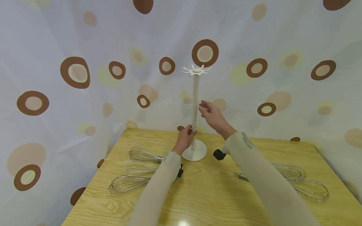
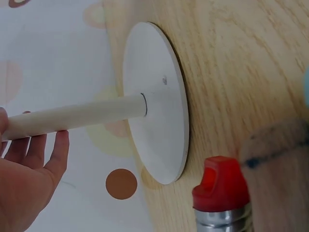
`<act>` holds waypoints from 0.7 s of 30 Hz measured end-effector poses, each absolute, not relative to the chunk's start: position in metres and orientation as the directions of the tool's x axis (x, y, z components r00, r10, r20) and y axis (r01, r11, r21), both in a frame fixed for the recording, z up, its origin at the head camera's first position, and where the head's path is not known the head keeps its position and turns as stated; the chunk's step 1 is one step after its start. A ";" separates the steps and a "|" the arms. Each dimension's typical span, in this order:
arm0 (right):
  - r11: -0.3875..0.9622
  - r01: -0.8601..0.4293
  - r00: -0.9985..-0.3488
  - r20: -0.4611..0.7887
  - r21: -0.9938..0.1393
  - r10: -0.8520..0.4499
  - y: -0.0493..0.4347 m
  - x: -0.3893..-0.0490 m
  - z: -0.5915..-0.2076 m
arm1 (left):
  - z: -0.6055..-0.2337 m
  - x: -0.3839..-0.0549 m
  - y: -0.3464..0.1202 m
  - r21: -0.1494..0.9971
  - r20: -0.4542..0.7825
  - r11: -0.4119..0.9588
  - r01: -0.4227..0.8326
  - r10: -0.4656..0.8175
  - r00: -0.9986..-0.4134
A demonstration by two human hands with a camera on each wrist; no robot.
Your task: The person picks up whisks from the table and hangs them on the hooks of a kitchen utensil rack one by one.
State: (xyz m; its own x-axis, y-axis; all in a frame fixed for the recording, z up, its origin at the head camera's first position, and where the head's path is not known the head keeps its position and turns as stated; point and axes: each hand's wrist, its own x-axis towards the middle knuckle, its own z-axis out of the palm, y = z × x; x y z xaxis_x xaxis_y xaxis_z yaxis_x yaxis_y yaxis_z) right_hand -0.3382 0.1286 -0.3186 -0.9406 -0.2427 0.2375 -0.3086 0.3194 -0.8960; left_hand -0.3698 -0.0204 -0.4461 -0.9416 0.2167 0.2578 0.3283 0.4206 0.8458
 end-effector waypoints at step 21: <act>0.371 -0.328 -0.943 0.280 -0.869 -0.180 0.109 -0.357 -0.311 | -0.449 -0.367 -0.024 0.828 0.246 0.439 0.350 0.277 -0.929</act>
State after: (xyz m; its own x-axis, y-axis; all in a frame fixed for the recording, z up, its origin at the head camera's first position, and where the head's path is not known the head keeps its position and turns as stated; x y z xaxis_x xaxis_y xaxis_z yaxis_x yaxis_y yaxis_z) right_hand -0.3569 0.1093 -0.3111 -0.9432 -0.1796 0.2795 -0.3282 0.3714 -0.8685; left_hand -0.3670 -0.0241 -0.4490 -0.9288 0.2775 0.2456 0.3499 0.4391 0.8275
